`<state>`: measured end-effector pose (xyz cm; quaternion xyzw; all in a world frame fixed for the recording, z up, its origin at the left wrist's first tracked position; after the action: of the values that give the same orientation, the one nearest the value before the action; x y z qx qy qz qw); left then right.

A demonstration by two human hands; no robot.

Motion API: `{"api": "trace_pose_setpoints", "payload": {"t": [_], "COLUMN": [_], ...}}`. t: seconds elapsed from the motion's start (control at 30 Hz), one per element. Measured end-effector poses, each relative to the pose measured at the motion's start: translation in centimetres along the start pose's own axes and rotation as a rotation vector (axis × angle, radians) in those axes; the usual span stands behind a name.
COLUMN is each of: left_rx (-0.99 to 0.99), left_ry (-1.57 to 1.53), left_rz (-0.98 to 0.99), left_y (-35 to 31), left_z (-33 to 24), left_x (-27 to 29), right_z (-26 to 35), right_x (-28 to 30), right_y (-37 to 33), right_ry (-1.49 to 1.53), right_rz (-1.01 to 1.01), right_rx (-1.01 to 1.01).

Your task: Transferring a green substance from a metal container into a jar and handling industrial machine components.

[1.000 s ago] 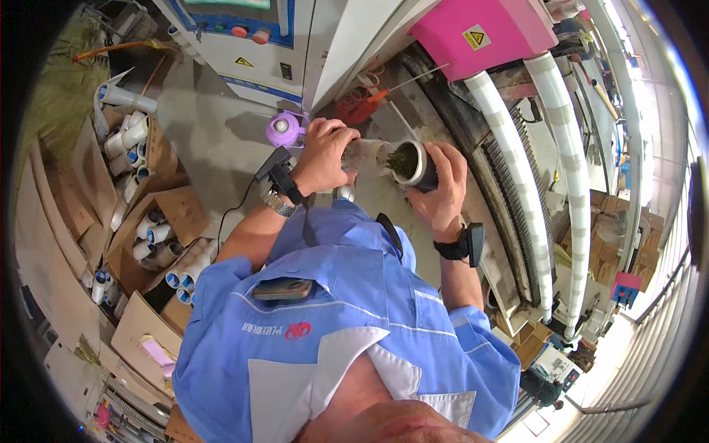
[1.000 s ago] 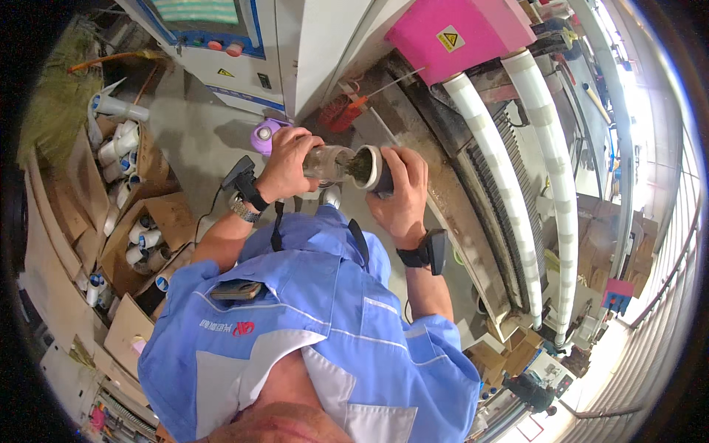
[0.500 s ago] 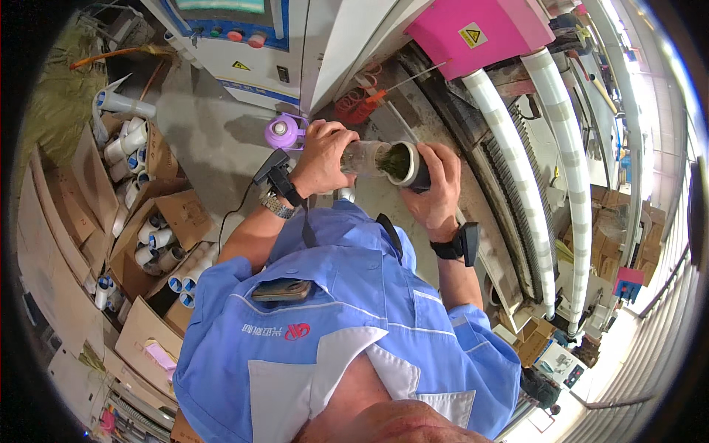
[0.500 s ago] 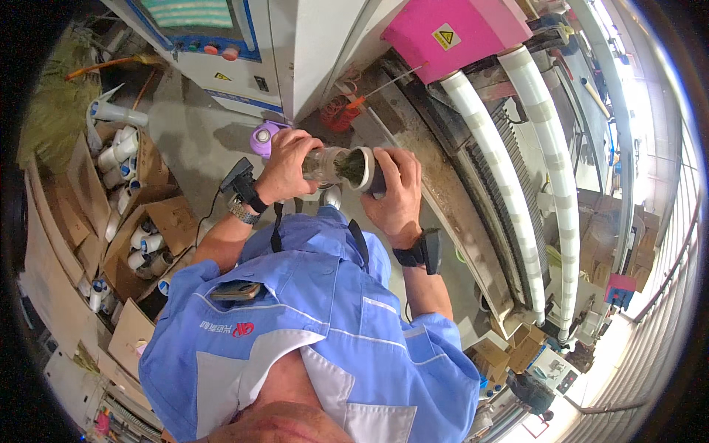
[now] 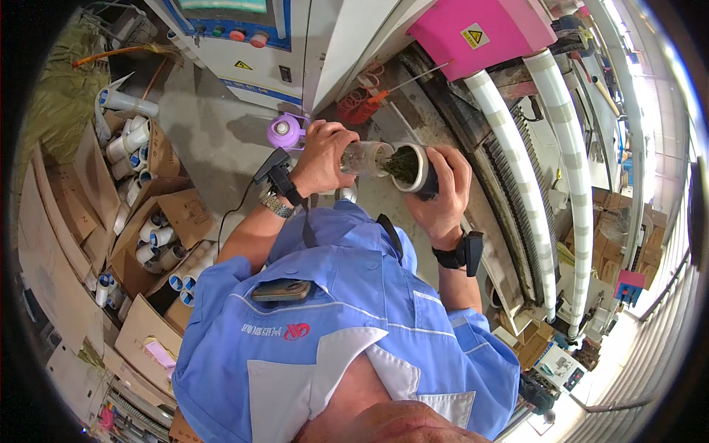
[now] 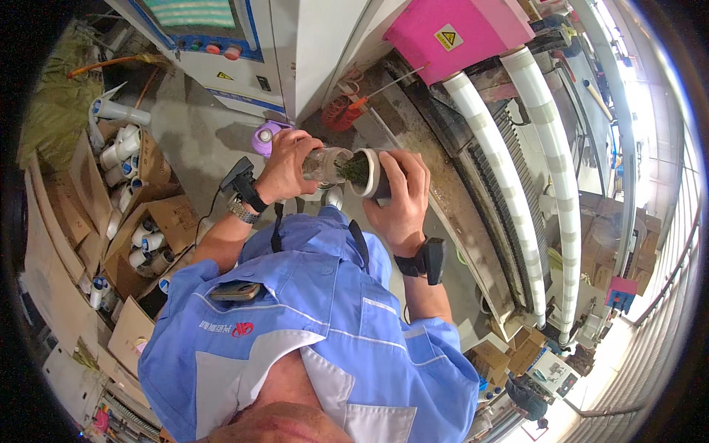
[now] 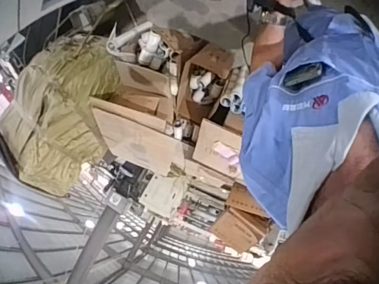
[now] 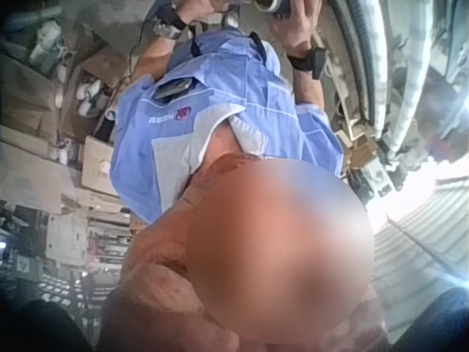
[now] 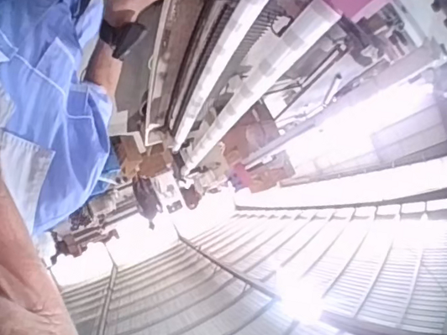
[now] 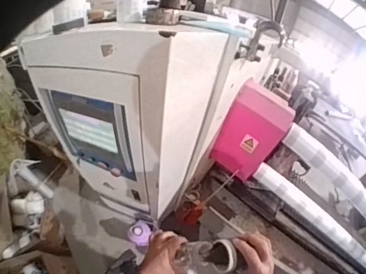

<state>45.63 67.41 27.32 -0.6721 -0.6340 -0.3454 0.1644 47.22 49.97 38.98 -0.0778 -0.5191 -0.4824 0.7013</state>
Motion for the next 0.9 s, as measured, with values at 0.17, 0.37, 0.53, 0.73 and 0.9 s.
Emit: {"api": "trace_pose_setpoints", "payload": {"t": [0.17,0.37,0.53,0.73,0.9], "left_rx": [0.023,0.018,0.024,0.032,-0.04], "left_ry": [0.013,0.025,0.018,-0.031,-0.168], "left_rz": [-0.021,0.003,0.005,-0.002,-0.104], "left_y": [0.9,0.1,0.3,0.5,0.7], "left_z": [-0.2,-0.3,0.0,0.4,-0.2], "left_x": [0.3,0.0,-0.2,-0.6,0.4], "right_z": [-0.9,-1.0,-2.2,-3.1,-5.3], "right_x": [-0.9,-1.1,-1.0,-0.8,-1.6], "right_y": [0.1,-0.5,-0.8,-0.9,-2.2], "right_ry": [-0.024,-0.027,0.051,0.257,0.734], "right_rz": [0.018,0.02,-0.019,-0.01,-0.044], "right_rx": [0.006,-0.014,-0.103,-0.214,-0.443]}}
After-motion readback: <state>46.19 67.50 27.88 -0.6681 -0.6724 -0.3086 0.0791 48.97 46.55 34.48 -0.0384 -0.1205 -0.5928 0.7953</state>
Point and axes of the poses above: each hand's wrist, its own y-axis towards the middle knuckle, its own x-axis out of the back of the hand, z = x × y, the point moved 10 cm from there along y, towards the middle knuckle, and after that the axes turned 3 degrees about z, right-handed, at the moved point
